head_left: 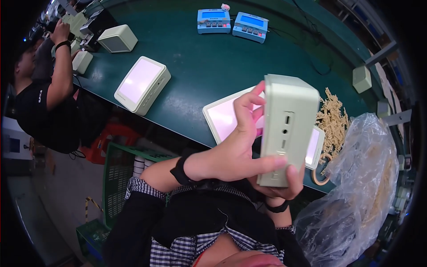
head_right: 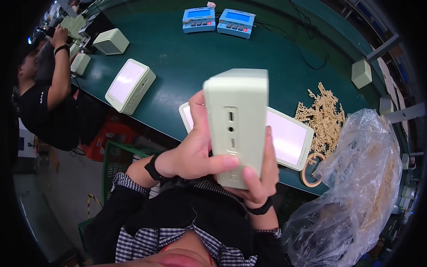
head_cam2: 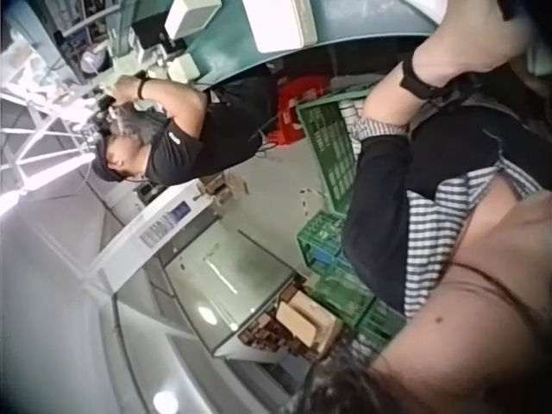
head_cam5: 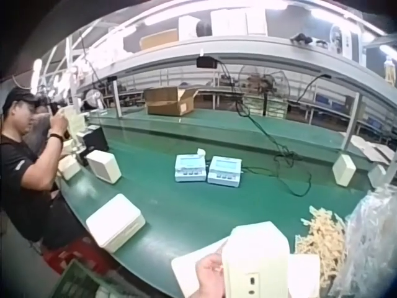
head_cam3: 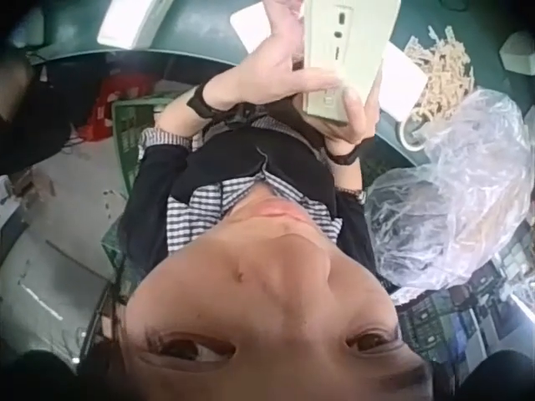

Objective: The person picks up a speaker and presses a decorative label onto the front by hand. They then turn the speaker over, press buttons on the back, and set it down on the table before picking up another speaker to repeat the process.

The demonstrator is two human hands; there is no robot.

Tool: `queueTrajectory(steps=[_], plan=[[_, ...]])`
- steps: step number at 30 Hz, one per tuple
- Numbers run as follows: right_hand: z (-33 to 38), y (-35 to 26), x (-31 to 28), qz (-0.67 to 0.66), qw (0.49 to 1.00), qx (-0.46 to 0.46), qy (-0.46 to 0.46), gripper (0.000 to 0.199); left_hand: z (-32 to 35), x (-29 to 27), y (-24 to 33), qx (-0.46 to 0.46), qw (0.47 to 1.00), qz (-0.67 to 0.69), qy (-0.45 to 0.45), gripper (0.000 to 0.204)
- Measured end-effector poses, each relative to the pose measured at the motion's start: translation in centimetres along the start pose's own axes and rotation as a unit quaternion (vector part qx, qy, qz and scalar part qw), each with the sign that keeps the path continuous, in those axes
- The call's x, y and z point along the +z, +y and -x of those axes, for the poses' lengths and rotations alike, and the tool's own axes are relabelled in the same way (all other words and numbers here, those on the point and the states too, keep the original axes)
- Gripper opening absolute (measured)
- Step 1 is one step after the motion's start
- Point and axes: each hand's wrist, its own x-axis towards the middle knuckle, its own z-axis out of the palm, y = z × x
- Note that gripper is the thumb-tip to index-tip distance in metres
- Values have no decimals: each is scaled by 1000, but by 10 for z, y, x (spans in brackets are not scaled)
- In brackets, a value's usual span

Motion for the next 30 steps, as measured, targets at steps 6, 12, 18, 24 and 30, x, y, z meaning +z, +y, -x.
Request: queueTrajectory(steps=[6, 12, 18, 24, 30], plan=[[-29, 40, -62, -245, 889, 352, 157, 77, -11, -91, 44, 95, 847, -522, -28, 82], [-79, 117, -187, -386, 756, 486, 207, 57, 17, -186, 43, -232, 570, -773, 155, 87], [-185, 242, -245, -293, 831, 449, 149, 40, -6, -170, 25, -291, 553, -771, 121, 90], [-256, 369, -212, -18, 926, 334, 177, 34, -55, -149, 19, -211, 611, -763, 11, 91], [-243, 520, -234, 155, 912, 317, 207, 52, -100, -161, 21, -129, 759, -634, -80, 94]])
